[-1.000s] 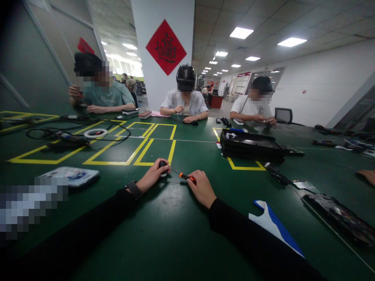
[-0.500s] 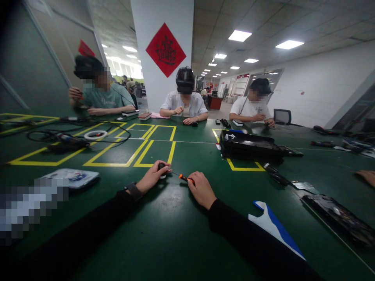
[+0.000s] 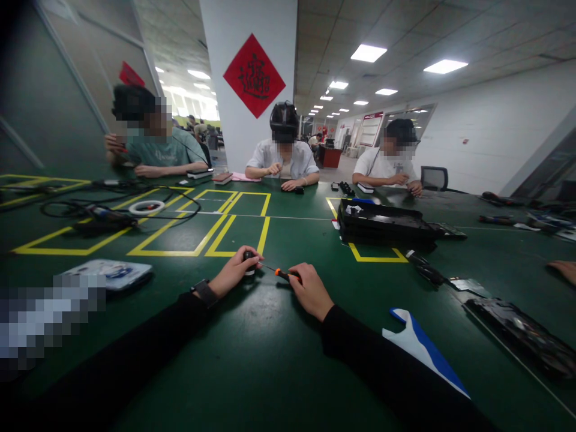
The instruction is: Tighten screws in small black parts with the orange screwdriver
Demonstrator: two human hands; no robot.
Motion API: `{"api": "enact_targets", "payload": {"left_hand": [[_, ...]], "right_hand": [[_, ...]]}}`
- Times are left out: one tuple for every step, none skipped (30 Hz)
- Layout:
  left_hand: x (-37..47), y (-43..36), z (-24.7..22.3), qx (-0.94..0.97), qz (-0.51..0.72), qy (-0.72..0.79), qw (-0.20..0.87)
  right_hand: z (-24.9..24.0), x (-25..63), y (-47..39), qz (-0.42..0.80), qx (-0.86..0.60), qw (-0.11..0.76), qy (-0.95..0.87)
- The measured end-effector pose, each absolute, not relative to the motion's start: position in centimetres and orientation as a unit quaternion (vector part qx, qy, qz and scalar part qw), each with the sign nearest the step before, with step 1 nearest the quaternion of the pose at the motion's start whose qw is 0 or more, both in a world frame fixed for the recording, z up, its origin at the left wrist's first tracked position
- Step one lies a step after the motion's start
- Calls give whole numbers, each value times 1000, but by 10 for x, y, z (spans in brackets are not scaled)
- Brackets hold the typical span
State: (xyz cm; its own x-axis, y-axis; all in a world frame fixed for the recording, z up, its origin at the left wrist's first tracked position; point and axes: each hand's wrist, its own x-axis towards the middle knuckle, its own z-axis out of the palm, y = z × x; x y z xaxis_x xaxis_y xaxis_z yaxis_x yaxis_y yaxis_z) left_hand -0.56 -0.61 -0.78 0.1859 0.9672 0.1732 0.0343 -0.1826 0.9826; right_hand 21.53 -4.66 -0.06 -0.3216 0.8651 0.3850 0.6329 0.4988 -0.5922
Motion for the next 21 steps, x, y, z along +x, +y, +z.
{"api": "enact_targets", "payload": {"left_hand": [[-6,-6,-7,595,483,418,487],[-6,-7,-7,591,484,419,490],[-6,-7,-6,588,484,420,493],[-6,-7,-6,586,485,421,494],[-5,-8,-5,585,486,420,495],[-5,-8,-4,585,487,419,495],[-5,-9,-3,586,488,418,494],[-5,-9,-3,588,489,419,490],[-5,-9,-3,591,488,423,483],[-5,-9,-3,596,487,428,474],[-5,-10,-3,602,487,433,462],[-5,-9,-3,610,486,438,447],[-5,-9,-3,618,486,441,433],[-5,-9,-4,625,486,442,421],[-6,-9,-4,631,486,442,412],[-6,-9,-5,634,487,442,406],[-7,-8,-5,635,488,443,404],[-7,-8,-6,634,489,442,404],[-8,-7,-6,634,490,441,405],[-9,-7,-6,635,489,437,408],[-10,-7,-6,637,486,432,415]], "right_hand": [[-1,216,-46,167,-467,341,-798],[-1,216,-45,166,-463,339,-802],[-1,217,-45,166,-458,336,-806],[-1,218,-45,168,-454,335,-809],[0,218,-45,169,-452,335,-809],[0,219,-46,170,-453,336,-808],[1,219,-47,171,-455,338,-806],[2,219,-47,172,-457,340,-803],[2,220,-48,175,-458,341,-802],[2,220,-49,181,-458,342,-800],[2,220,-49,187,-457,342,-799],[3,220,-49,194,-455,340,-800],[3,220,-50,199,-453,338,-800],[3,219,-50,203,-453,336,-800],[3,219,-50,203,-454,336,-800],[3,218,-50,200,-457,336,-799],[3,217,-50,194,-459,338,-799],[3,216,-50,187,-458,340,-800],[3,216,-50,179,-456,342,-802],[2,216,-49,173,-451,341,-806],[2,215,-49,170,-448,339,-810]]}}
